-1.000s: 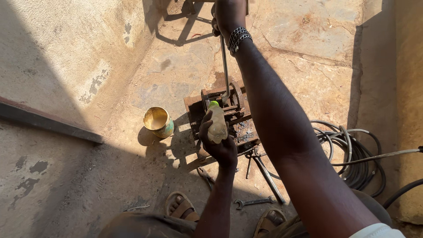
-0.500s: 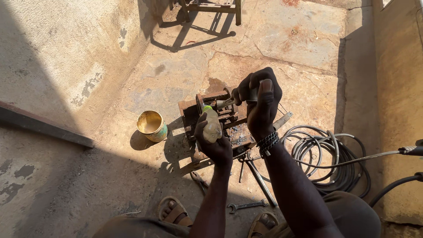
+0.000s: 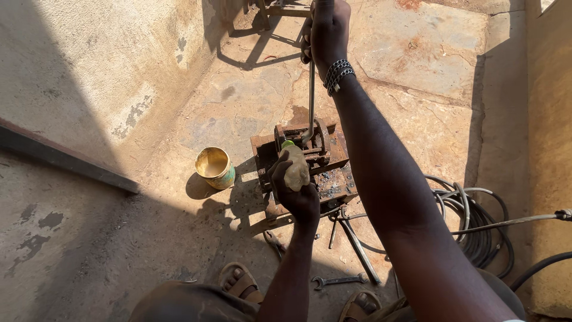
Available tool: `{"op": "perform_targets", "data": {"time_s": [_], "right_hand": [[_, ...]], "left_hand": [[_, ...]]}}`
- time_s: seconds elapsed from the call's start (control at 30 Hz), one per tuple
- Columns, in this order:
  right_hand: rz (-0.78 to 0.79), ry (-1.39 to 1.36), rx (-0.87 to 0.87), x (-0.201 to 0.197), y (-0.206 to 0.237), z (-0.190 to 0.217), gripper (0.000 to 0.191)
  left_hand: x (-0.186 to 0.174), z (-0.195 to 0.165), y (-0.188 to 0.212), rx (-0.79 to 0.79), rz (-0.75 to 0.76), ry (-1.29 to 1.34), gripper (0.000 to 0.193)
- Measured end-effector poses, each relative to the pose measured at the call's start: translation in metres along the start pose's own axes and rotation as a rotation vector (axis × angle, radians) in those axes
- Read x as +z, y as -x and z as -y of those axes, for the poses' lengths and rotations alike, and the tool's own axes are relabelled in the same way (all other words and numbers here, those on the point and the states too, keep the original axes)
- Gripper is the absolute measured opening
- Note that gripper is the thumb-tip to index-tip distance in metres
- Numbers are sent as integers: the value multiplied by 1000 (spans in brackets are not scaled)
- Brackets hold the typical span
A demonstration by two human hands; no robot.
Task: The person uses a large wrench to turn a component on a small piece of machinery while repeatedly pouring liquid from a plastic bottle onto the mechanism. The person alternates between turning the wrench and applying the liquid.
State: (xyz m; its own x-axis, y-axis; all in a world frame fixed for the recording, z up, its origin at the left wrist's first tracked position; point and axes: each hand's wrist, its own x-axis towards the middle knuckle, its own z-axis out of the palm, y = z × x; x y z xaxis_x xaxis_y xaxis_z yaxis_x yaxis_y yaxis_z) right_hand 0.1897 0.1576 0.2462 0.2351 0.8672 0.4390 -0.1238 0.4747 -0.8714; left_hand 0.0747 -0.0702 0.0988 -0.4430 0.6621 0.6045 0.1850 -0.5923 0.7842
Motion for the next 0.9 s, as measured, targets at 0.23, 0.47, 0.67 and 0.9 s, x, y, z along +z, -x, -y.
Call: {"op": "perform_targets", "data": {"time_s": [0.23,0.47,0.67,0.9], "right_hand": [[25,-97,-217,-9,138,53,55],[17,-93,-248,-12,149,57,62],[-19,-64,62,-7,14,9,60],[-17,-83,132,0,-7,-5,57]], "left_hand": [[-3,1,4,62,2,-103,27],[-8,-1,4,46,26,-95,27],[-14,4,0,24,52,-60,32],[-17,11,-1,9,84,-91,33]]}}
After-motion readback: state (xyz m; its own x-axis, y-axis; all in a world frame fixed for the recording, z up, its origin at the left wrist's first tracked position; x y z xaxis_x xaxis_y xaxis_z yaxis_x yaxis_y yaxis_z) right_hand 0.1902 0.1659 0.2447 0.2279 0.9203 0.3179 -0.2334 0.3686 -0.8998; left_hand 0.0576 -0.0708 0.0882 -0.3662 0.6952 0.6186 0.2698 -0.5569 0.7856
